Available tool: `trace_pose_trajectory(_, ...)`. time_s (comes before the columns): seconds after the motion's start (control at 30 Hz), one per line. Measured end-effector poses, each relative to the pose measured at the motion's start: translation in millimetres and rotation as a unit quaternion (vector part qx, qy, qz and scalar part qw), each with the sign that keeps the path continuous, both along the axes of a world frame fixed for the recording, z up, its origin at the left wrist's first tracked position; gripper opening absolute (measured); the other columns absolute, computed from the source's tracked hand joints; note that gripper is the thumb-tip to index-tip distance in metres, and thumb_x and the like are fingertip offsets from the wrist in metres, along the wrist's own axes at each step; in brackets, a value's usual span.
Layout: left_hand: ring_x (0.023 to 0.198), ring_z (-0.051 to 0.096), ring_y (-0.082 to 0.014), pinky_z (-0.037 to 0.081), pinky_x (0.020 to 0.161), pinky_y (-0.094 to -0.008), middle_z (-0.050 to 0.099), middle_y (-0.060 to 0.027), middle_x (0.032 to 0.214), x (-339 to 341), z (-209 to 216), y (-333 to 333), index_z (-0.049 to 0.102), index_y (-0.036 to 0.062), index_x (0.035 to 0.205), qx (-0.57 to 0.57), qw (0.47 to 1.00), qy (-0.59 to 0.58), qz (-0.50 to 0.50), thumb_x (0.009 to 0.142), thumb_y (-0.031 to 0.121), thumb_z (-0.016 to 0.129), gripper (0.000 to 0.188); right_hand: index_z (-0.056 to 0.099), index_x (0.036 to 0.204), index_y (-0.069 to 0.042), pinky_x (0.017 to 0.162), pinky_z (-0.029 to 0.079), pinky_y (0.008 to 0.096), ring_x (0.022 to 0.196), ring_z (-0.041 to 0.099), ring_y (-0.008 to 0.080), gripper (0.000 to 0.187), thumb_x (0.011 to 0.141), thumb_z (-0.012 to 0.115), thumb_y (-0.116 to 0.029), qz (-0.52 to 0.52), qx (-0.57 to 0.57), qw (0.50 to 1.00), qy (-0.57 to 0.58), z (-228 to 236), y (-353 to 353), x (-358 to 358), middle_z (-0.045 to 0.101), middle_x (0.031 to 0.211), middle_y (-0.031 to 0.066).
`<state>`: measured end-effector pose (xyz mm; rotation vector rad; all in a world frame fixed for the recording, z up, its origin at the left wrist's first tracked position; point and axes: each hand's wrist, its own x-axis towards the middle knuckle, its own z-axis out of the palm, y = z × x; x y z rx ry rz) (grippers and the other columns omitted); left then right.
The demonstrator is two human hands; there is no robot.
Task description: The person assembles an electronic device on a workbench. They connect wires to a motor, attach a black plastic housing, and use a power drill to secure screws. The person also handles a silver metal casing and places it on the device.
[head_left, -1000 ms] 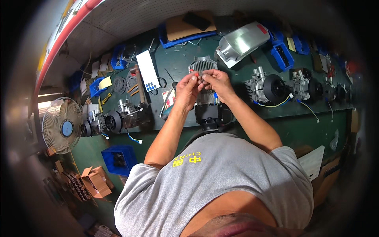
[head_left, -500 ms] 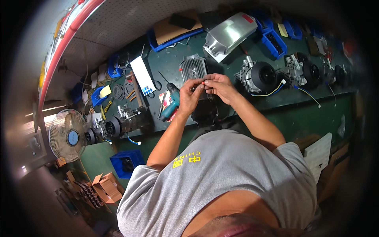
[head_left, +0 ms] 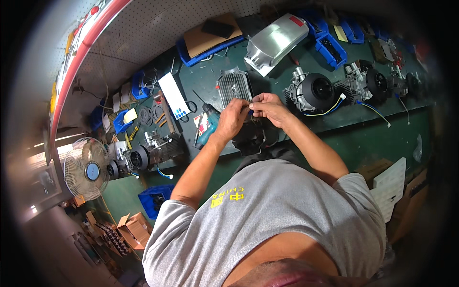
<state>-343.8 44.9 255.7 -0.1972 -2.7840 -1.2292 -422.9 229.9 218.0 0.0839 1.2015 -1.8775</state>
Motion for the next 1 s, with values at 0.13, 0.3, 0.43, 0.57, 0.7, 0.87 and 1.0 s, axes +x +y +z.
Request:
trace_pose_trajectory(0.13,0.084,0.065,-0.0291,0.053,0.072,-0.0396,0.062,-0.0159,0.093,-11.7,7.7,-18.6,0.062,0.0007,0.108,-0.050,0.994,-0.072,-0.072,0.096,0.015,0.068,0.020,0.061,0.103,-0.005,0.071,0.057,0.0251,0.079,0.066,0.0113,0.023,0.087,0.078,-0.007,0.028,0.026,0.999,0.029,6.3,-7.9,-4.6,0.066,0.090,0.0028)
trace_pose_trajectory(0.3,0.081,0.064,-0.0160,0.056,0.071,-0.0328,0.065,-0.0055,0.090,-32.9,10.3,-35.1,0.063,0.0044,0.103,0.319,0.887,-0.332,-0.018,0.099,0.027,0.068,0.023,0.061,0.104,-0.004,0.076,0.057,0.0259,0.083,0.067,0.0132,0.019,0.090,0.074,-0.005,0.007,-0.088,0.996,-0.004,5.5,-14.4,-19.0,0.067,0.094,0.0043)
trace_pose_trajectory(0.43,0.082,0.064,-0.0111,0.057,0.071,-0.0263,0.066,-0.0015,0.093,-35.5,-2.2,-24.0,0.063,0.0073,0.102,0.574,0.743,-0.342,0.045,0.101,0.025,0.065,0.018,0.060,0.106,-0.004,0.079,0.058,0.0275,0.087,0.068,0.0145,0.016,0.094,0.071,-0.006,-0.005,-0.138,0.990,0.005,1.2,-18.2,-32.7,0.068,0.098,0.0051)
trace_pose_trajectory(0.57,0.074,0.064,-0.0111,0.058,0.069,-0.0264,0.067,-0.0008,0.085,-58.8,-12.3,-14.4,0.065,0.0073,0.095,0.524,0.781,-0.311,0.137,0.100,0.022,0.068,0.015,0.062,0.103,-0.005,0.078,0.057,0.0273,0.087,0.068,0.0134,0.012,0.095,0.071,-0.008,-0.041,-0.133,0.990,-0.022,-14.2,-22.2,-54.0,0.068,0.098,0.0044)
trace_pose_trajectory(0.7,0.073,0.064,-0.0103,0.058,0.067,-0.0270,0.066,-0.0008,0.082,-83.0,-34.2,-15.1,0.066,0.0067,0.091,0.439,0.839,-0.257,0.193,0.096,0.020,0.070,0.015,0.062,0.104,-0.005,0.075,0.057,0.0282,0.085,0.067,0.0139,0.015,0.093,0.072,-0.007,-0.077,-0.067,0.994,0.043,-34.2,-39.0,-74.8,0.069,0.096,0.0045)
trace_pose_trajectory(0.87,0.070,0.063,-0.0111,0.058,0.065,-0.0276,0.068,-0.0024,0.082,-98.0,-49.5,-3.4,0.069,0.0022,0.090,0.373,0.858,-0.216,0.278,0.095,0.012,0.066,0.011,0.062,0.105,-0.003,0.073,0.056,0.0292,0.085,0.067,0.0140,0.018,0.090,0.072,-0.003,-0.126,0.026,0.987,0.092,-54.5,-55.5,-83.1,0.069,0.095,0.0057)
trace_pose_trajectory(1.0,0.069,0.063,-0.0116,0.058,0.064,-0.0275,0.068,-0.0028,0.082,-95.3,-54.1,-1.9,0.070,-0.0001,0.092,0.371,0.855,-0.211,0.294,0.096,0.012,0.064,0.014,0.062,0.104,-0.003,0.075,0.057,0.0293,0.085,0.067,0.0145,0.017,0.090,0.073,-0.003,-0.125,0.022,0.989,0.077,-70.9,-57.2,-83.2,0.069,0.095,0.0058)
